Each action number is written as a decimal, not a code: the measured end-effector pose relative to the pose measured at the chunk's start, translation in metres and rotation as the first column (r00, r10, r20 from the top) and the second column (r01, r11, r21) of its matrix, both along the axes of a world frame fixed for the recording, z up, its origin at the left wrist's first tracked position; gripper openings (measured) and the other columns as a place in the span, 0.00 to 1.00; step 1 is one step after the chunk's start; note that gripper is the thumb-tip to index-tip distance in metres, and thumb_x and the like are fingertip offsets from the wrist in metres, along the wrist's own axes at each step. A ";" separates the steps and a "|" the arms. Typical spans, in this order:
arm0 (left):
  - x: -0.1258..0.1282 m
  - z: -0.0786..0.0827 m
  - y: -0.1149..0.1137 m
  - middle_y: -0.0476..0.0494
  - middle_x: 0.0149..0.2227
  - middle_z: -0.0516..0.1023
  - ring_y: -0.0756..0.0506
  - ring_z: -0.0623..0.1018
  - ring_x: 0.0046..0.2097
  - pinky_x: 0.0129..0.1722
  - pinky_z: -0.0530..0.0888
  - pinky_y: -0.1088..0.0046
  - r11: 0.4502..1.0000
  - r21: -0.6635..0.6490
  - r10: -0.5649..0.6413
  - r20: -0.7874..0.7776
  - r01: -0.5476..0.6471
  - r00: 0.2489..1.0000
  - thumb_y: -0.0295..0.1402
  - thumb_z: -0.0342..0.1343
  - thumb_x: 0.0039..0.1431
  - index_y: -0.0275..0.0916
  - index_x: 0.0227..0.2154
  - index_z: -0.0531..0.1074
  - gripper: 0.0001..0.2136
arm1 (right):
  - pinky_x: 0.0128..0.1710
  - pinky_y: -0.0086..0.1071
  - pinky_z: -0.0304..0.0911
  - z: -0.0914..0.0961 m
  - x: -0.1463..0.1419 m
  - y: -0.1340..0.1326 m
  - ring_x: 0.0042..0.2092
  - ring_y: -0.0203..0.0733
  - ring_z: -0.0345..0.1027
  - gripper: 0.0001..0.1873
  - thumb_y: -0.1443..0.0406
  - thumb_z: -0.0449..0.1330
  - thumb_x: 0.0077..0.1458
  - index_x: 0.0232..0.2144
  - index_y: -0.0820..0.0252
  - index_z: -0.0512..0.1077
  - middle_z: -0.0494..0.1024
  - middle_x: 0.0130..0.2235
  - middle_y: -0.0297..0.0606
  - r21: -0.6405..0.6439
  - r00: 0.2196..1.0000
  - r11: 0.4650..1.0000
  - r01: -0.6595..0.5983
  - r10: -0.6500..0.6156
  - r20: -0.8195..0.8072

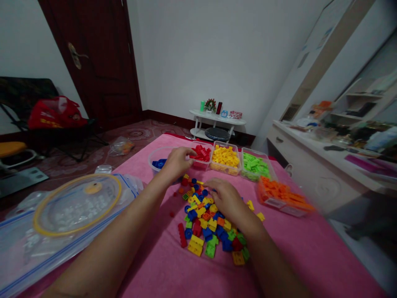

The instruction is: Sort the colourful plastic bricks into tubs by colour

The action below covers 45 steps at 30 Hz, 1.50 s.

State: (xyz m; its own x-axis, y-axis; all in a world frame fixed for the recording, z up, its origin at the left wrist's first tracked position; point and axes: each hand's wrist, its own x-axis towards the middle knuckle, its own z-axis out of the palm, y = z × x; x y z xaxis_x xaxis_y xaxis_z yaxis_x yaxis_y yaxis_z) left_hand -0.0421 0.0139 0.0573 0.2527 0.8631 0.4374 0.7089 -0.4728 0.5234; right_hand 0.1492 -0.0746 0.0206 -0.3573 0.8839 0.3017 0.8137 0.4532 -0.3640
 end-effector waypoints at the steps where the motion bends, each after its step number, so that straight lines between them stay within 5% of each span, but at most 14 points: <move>1: 0.006 -0.001 -0.003 0.43 0.38 0.81 0.46 0.77 0.40 0.43 0.71 0.73 0.996 -0.033 -0.088 -0.028 0.087 0.996 0.27 0.55 0.51 0.37 0.38 0.78 0.12 | 0.51 0.32 0.57 -0.004 -0.001 0.000 0.49 0.41 0.66 0.21 0.76 0.52 0.52 0.46 0.57 0.74 0.76 0.46 0.38 -0.013 0.999 1.000 -0.020 0.020 0.042; 4: 0.021 -0.008 -0.011 0.45 0.36 0.81 0.47 0.78 0.38 0.38 0.72 0.75 0.965 -0.141 -0.247 -0.193 0.222 0.950 0.23 0.53 0.50 0.39 0.36 0.79 0.13 | 0.51 0.32 0.56 -0.011 -0.003 -0.001 0.50 0.42 0.66 0.24 0.77 0.51 0.52 0.48 0.55 0.73 0.75 0.48 0.39 -0.059 0.987 0.998 -0.032 0.041 0.155; 10: 0.031 -0.017 -0.027 0.34 0.38 0.80 0.37 0.78 0.43 0.39 0.73 0.66 0.959 -0.252 -0.252 -0.565 0.127 0.785 0.26 0.57 0.47 0.37 0.37 0.79 0.13 | 0.46 0.31 0.56 -0.013 -0.002 0.002 0.46 0.43 0.67 0.16 0.74 0.54 0.52 0.40 0.58 0.75 0.77 0.42 0.40 -0.080 0.969 0.996 0.044 -0.023 0.248; 17: 0.034 -0.010 -0.032 0.36 0.35 0.80 0.37 0.78 0.41 0.37 0.74 0.65 0.962 -0.255 -0.234 -0.605 0.093 0.761 0.29 0.58 0.46 0.38 0.33 0.80 0.11 | 0.42 0.30 0.57 -0.004 -0.009 -0.004 0.43 0.41 0.68 0.14 0.70 0.51 0.58 0.41 0.57 0.74 0.75 0.40 0.40 0.014 0.962 0.980 0.200 -0.199 0.186; 23: 0.035 -0.025 -0.021 0.38 0.41 0.78 0.41 0.77 0.45 0.43 0.73 0.68 0.996 -0.082 -0.011 -0.511 -0.036 0.860 0.27 0.53 0.50 0.38 0.39 0.77 0.13 | 0.42 0.31 0.58 -0.010 -0.028 -0.006 0.44 0.42 0.68 0.11 0.66 0.54 0.57 0.40 0.58 0.74 0.74 0.41 0.40 -0.089 0.962 0.980 0.176 -0.152 0.229; 36: 0.038 -0.042 -0.024 0.33 0.41 0.78 0.39 0.77 0.46 0.44 0.72 0.66 0.986 -0.162 -0.046 -0.512 -0.044 0.858 0.26 0.50 0.55 0.34 0.38 0.76 0.11 | 0.42 0.31 0.58 -0.014 -0.029 -0.007 0.42 0.43 0.69 0.11 0.71 0.57 0.48 0.35 0.58 0.72 0.76 0.39 0.38 -0.124 0.979 0.976 0.178 -0.163 0.122; 39: 0.040 -0.041 -0.018 0.37 0.42 0.78 0.41 0.76 0.47 0.46 0.71 0.67 0.988 -0.153 -0.041 -0.380 -0.020 0.924 0.27 0.53 0.52 0.37 0.38 0.77 0.12 | 0.39 0.30 0.58 -0.009 -0.017 -0.001 0.41 0.41 0.70 0.09 0.71 0.58 0.48 0.34 0.56 0.73 0.78 0.37 0.35 -0.136 0.984 0.975 0.175 -0.169 0.058; 42: 0.046 -0.036 -0.016 0.41 0.39 0.79 0.44 0.77 0.42 0.43 0.72 0.71 0.954 -0.280 -0.122 -0.023 0.110 0.992 0.27 0.55 0.51 0.37 0.38 0.76 0.11 | 0.38 0.30 0.59 0.004 0.001 0.003 0.39 0.41 0.70 0.08 0.69 0.58 0.49 0.33 0.56 0.75 0.78 0.36 0.35 -0.095 0.976 0.972 0.213 -0.216 -0.017; 45: 0.055 -0.031 -0.022 0.43 0.32 0.78 0.49 0.76 0.29 0.28 0.71 0.77 0.755 -0.553 -0.096 0.438 0.352 0.894 0.29 0.53 0.54 0.34 0.38 0.75 0.10 | 0.39 0.31 0.60 0.023 0.015 0.002 0.38 0.42 0.70 0.08 0.69 0.58 0.50 0.33 0.58 0.75 0.79 0.36 0.36 -0.003 0.963 0.967 0.253 -0.252 -0.097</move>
